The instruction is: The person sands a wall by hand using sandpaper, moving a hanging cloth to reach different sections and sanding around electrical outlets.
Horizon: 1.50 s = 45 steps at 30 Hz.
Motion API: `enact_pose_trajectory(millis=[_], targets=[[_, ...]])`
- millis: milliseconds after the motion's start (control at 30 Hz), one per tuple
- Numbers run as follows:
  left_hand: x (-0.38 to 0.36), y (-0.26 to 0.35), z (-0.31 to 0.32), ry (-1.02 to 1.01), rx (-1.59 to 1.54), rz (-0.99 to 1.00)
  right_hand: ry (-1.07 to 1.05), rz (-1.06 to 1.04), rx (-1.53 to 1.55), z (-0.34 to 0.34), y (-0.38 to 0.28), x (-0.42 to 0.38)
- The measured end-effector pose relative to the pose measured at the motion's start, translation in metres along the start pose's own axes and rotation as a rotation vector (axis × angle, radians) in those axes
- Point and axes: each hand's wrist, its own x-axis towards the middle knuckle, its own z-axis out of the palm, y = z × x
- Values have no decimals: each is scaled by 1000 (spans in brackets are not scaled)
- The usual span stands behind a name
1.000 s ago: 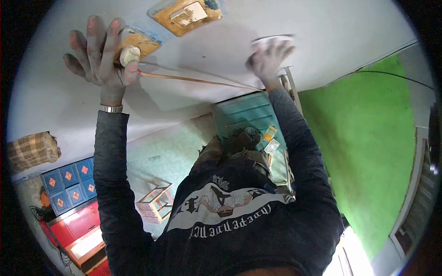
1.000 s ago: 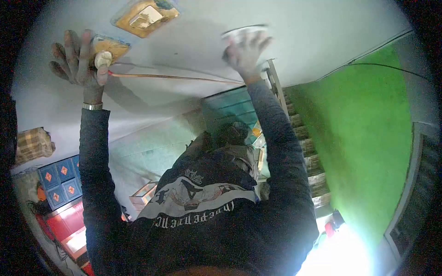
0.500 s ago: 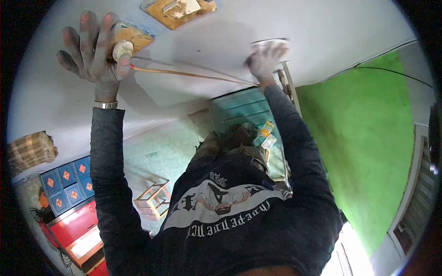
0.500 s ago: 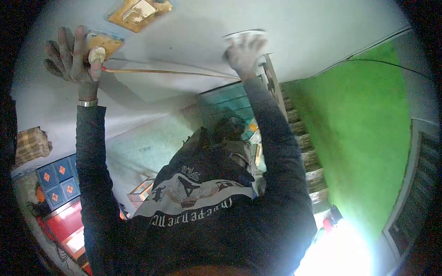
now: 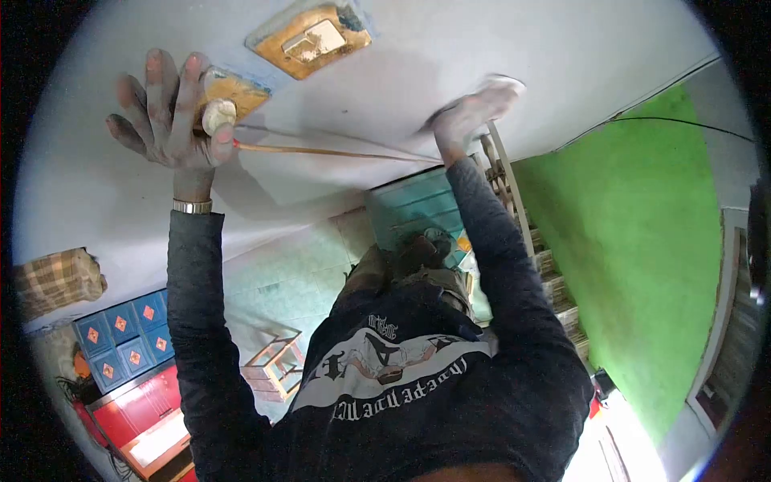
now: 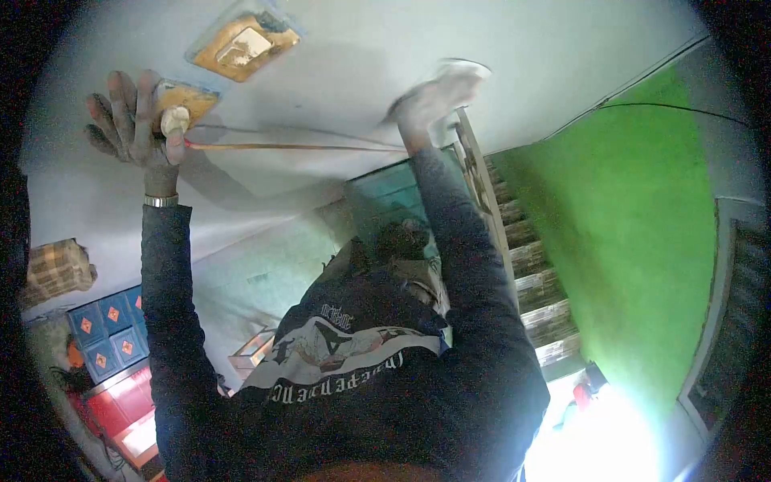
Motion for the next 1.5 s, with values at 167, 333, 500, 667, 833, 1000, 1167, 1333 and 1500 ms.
enact_pose_trajectory(millis=[167, 333, 500, 667, 833, 1000, 1167, 1333, 1500], targets=[[0, -1, -2, -12, 8, 16, -164, -936, -237, -14, -48, 36], [-5, -3, -3, -28, 8, 8, 148, 336, 69, 2, -87, 111], [-6, -2, -10, -182, 99, 17, -17, -437, -163, -2, -99, 203], [-1, 3, -19, -151, 31, -7, 67, -296, 10, 11, -201, 262], [-10, -9, -20, 21, -227, -14, -235, -1122, -166, 26, -289, 266], [-21, -16, -15, 182, -430, 25, -67, -731, -169, 50, -361, 212], [-100, -62, -21, 472, -562, -136, -115, -818, -31, 52, -374, 196], [-145, -160, -82, 451, -411, -231, -329, -758, -151, 56, -431, 95], [-195, -222, -116, 450, -350, -281, -129, -748, -75, 81, -438, 103]])
